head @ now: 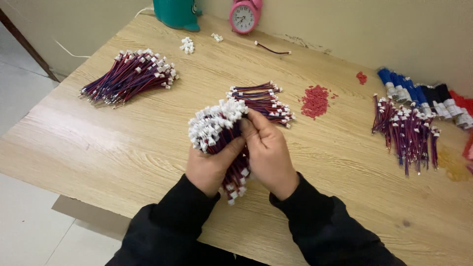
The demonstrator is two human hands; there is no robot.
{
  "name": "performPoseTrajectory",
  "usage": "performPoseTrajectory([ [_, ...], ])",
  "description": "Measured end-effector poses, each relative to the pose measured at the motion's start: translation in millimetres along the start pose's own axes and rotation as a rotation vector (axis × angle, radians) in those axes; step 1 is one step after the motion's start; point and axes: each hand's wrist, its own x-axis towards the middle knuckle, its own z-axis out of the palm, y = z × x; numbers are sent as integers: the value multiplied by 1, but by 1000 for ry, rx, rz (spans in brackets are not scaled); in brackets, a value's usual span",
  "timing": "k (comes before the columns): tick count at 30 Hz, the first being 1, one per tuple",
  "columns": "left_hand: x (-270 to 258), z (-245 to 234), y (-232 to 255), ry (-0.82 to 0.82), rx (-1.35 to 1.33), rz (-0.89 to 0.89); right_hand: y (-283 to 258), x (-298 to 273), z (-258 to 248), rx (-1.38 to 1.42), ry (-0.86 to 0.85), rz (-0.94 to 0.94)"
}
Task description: Bundling small wire harnesses together and securing them with rubber bands
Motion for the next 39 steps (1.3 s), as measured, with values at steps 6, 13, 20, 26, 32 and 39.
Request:
performPoseTrajectory([
  [6,-5,-19,-13,-72,151,246,-14,-12,10,32,-102,-93],
  [13,9,-24,27,214,-365,-341,29,48,-66,-771,-234,-292],
  [20,21,-36,8,379,-397,-282,103,60,-87,-1364,-317,-109],
  [26,24,-34,6,360,-384,-316,101,59,-79,-1223,-323,-37],
  [32,22,-34,5,387,-381,-305,99,68,-75,-1104,-303,46],
  [39,23,-36,2,378,-379,-309,89,74,-90,-967,-208,-68],
])
